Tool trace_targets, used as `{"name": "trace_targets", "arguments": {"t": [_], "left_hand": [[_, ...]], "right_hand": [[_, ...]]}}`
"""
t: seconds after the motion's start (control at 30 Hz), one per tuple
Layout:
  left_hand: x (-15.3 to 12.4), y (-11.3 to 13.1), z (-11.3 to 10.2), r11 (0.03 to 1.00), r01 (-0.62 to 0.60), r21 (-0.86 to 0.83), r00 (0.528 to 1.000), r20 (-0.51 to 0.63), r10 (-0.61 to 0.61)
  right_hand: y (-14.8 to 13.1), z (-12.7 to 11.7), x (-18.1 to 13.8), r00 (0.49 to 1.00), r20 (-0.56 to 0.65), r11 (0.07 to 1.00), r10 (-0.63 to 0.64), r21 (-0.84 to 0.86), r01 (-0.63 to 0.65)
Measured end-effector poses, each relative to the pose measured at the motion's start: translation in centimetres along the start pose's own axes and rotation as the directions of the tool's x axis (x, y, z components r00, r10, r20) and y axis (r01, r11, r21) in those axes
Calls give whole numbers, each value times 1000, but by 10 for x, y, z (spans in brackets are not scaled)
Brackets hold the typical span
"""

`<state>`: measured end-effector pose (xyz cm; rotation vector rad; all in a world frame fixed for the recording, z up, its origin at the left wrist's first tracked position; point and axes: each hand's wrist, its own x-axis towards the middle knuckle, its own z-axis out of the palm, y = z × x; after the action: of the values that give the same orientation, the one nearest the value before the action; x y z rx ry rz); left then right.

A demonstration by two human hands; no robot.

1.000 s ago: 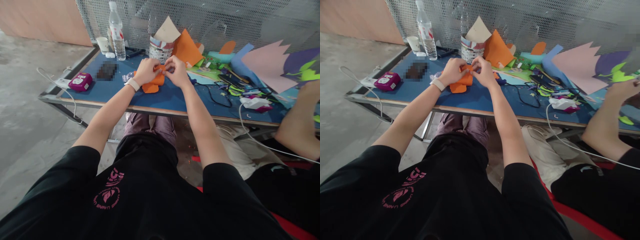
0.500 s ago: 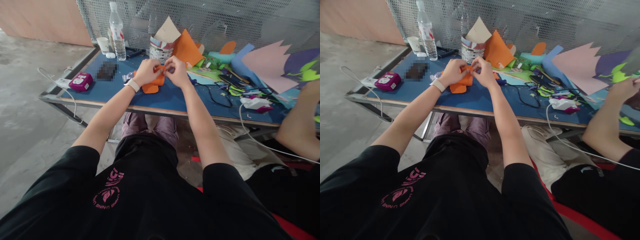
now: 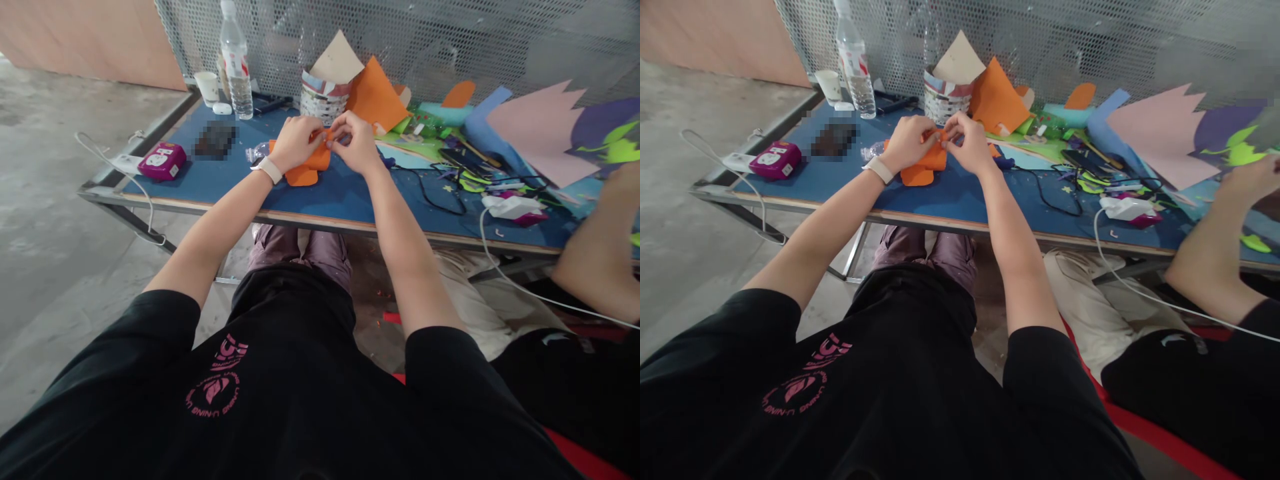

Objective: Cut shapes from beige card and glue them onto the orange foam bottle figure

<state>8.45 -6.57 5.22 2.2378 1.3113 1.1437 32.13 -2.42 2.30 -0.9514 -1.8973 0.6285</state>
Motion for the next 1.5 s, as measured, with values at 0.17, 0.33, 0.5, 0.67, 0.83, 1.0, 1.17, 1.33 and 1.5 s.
{"name": "trace_targets", "arguments": {"t": [0.17,0.33,0.5,0.67,0.83,1.0,1.17,1.33,1.5], "left_hand": [[0,-6,-4,982,-53,179,997,58,43],[3,-22,-20,962,-87,259,994,83,67],[4,-40,-34,975,-4,221,997,77,-13],[-8,-29,-41,997,78,-15,997,-1,-78],[-20,-4,-48,962,149,-229,986,-33,-161],[-10,-29,-40,966,139,-217,989,-23,-147],[2,-62,-33,975,75,-207,986,-128,-103],[1,-48,-41,966,259,16,923,-299,-243],[-17,6,-56,946,316,69,945,-111,-307]], "right_hand": [[-4,1,1,1000,-13,999,-3,-54,2],[-14,2,-1,1000,-13,990,12,-142,-13],[-10,-2,-2,999,27,973,31,-231,-24],[0,-1,-3,994,28,994,106,-15,-106],[-1,5,-5,973,77,971,219,79,-225],[-9,10,-8,972,81,957,222,172,-234],[-8,10,-5,985,49,974,166,147,-171],[-15,1,-6,989,-56,980,136,152,-126],[-27,-5,-7,985,-137,982,107,169,-83]]}}
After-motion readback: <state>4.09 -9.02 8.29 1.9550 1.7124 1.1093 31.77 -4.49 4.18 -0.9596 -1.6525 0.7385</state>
